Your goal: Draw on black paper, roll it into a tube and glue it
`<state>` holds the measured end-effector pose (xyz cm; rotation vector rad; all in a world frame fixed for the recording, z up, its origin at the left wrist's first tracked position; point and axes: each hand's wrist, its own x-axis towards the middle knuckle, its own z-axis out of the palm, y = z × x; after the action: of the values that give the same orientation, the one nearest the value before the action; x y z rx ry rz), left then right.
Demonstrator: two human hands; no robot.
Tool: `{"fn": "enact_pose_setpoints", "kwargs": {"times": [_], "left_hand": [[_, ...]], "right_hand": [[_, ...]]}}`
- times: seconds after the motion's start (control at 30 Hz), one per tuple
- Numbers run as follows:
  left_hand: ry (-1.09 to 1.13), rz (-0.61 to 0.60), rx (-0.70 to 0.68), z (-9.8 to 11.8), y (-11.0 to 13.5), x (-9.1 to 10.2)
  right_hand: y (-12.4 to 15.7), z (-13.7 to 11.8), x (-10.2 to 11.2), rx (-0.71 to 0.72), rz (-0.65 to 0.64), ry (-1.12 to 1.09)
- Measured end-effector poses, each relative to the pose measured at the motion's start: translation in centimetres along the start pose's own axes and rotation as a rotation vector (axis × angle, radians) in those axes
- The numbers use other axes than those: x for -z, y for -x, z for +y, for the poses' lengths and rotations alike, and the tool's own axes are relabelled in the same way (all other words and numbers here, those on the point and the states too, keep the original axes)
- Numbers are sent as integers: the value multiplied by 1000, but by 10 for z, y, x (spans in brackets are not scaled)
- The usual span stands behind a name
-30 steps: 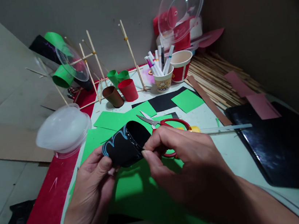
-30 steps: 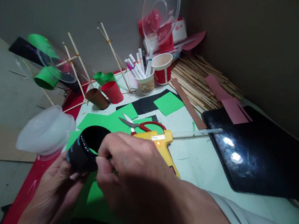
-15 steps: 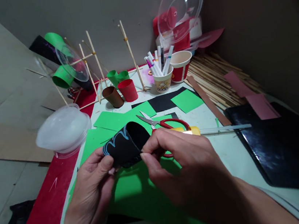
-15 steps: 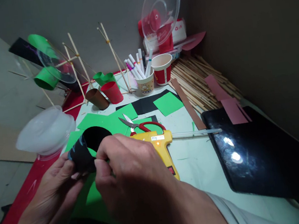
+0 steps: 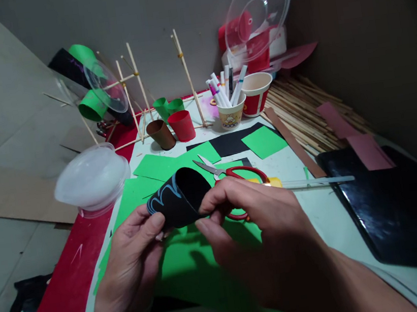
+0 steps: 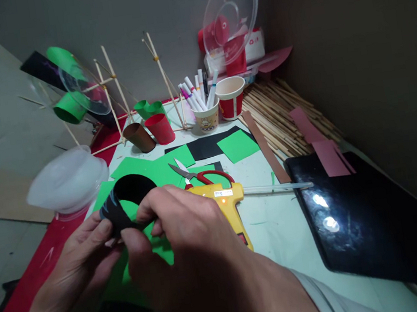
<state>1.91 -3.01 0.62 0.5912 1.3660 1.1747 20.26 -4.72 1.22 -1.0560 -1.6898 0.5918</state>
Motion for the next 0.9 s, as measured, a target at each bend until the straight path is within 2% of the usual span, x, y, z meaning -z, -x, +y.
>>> {"fn": "enact_pose_setpoints", "kwargs": {"times": [0.2,0.4,0.6,0.77,0.9], "left_hand": [[12,12,2,1,2,-2],[24,2,-10,-1,2,-1],[23,34,-66,-3,3,2],[27,-24,-88,-5,4,0],[-55,-44,-190,-8,9,-1]], "right_hand": [[-5,0,-3,-119,5,-66],[-6,3,-6,-56,-3,26],[-7,7,-8,-13,37,5],[-8,9,-10,-184,20,-111],[-8,9,-12,-369,49,-276]]}}
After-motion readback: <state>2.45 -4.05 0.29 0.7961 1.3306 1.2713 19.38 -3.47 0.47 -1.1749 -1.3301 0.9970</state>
